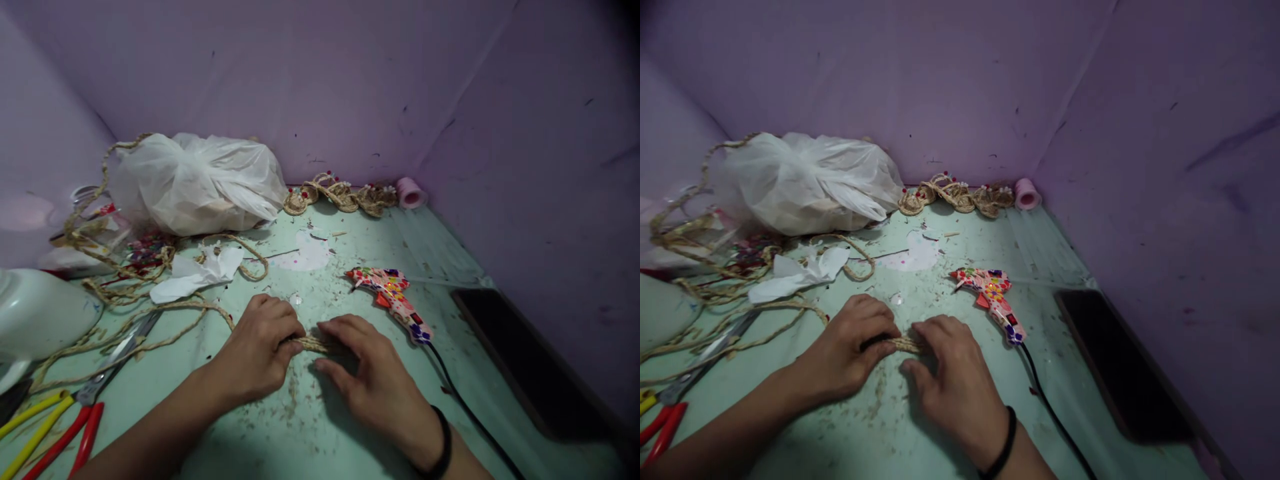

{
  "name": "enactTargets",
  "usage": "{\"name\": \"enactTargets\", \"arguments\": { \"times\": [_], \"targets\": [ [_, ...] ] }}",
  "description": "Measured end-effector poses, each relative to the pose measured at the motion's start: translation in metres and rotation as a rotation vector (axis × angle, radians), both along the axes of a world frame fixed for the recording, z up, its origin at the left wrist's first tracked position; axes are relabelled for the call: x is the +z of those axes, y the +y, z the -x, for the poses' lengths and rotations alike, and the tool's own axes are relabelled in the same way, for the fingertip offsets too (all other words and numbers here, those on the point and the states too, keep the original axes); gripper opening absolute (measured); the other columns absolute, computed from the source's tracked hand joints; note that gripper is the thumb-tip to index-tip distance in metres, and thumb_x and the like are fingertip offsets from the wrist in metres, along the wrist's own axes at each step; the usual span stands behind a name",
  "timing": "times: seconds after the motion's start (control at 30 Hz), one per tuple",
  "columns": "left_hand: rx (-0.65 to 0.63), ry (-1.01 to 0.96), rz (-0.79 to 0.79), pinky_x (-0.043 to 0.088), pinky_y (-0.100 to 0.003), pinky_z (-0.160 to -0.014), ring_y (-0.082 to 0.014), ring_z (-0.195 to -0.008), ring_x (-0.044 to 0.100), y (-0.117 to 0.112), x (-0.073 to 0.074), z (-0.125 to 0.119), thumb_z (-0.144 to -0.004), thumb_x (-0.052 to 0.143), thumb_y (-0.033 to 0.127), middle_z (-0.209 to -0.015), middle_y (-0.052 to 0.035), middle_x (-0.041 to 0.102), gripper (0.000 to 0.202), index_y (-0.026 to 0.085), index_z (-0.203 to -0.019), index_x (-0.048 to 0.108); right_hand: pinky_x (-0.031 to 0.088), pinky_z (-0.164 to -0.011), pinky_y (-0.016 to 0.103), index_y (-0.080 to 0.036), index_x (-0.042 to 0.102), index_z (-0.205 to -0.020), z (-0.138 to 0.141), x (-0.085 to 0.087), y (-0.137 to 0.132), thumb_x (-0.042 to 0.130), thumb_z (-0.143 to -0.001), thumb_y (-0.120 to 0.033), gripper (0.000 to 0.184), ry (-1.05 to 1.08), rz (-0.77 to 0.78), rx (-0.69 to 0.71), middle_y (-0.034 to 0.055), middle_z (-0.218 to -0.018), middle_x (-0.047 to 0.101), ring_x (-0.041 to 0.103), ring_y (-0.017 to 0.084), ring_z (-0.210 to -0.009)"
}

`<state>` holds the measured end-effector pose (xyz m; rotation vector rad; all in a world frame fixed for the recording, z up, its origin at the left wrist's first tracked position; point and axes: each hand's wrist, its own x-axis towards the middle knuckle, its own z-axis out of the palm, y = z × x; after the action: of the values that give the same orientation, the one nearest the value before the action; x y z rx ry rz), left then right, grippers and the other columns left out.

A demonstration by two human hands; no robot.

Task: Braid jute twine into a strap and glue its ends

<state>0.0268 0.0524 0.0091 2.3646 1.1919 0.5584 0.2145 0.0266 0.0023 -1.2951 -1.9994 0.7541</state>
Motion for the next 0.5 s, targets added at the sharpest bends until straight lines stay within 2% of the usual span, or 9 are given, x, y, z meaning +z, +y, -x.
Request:
{"name": "enactTargets", "arguments": {
  "times": [0.07,0.2,0.33,0.5],
  "targets": [
    [-0.001,0.007,-0.002,0.034,-0.038,-0.081,-0.0175,-0.079,0.05,-0.001,0.0,0.0,-0.077,0.055,0.012,-0.077,-0.0016,0.057,0.008,0.017,-0.078,0.06,0.045,-0.074,0.034,-0.013,0.061,-0.103,-0.009,0.0,0.0,0.059,-0.079,-0.018,0.025,0.042,0.011,-0.02,0.0096,-0.093,0.061,0.055,0.021,-0.086],
    [-0.007,0.035,-0.01,0.033,-0.038,-0.08,-0.0177,-0.078,0.049,-0.002,0.002,0.001,-0.078,0.052,0.012,-0.077,-0.002,0.056,0.008,0.017,-0.077,0.058,0.044,-0.067,0.032,-0.016,0.066,-0.085,-0.022,-0.003,0.002,0.056,-0.083,-0.017,0.011,-0.007,-0.03,-0.007,0.0063,-0.08,0.06,0.056,0.019,-0.077],
    [-0.056,0.075,-0.07,0.032,-0.041,-0.083,-0.018,-0.077,0.047,0.0,0.003,0.003,-0.079,0.05,0.012,-0.074,-0.0021,0.055,0.009,0.017,-0.075,0.057,0.042,-0.065,0.033,-0.016,0.065,-0.082,-0.025,-0.006,0.003,0.054,-0.084,-0.013,0.012,-0.074,-0.097,0.075,0.0059,-0.078,0.061,0.053,0.019,-0.074],
    [-0.095,0.092,-0.117,0.03,-0.043,-0.088,-0.0171,-0.075,0.047,0.003,0.004,0.004,-0.078,0.048,0.011,-0.069,-0.001,0.054,0.013,0.018,-0.07,0.056,0.041,-0.065,0.033,-0.016,0.061,-0.078,-0.028,-0.007,0.002,0.05,-0.086,-0.01,0.015,-0.084,-0.116,0.102,0.0058,-0.078,0.06,0.051,0.018,-0.074]
  ]
}}
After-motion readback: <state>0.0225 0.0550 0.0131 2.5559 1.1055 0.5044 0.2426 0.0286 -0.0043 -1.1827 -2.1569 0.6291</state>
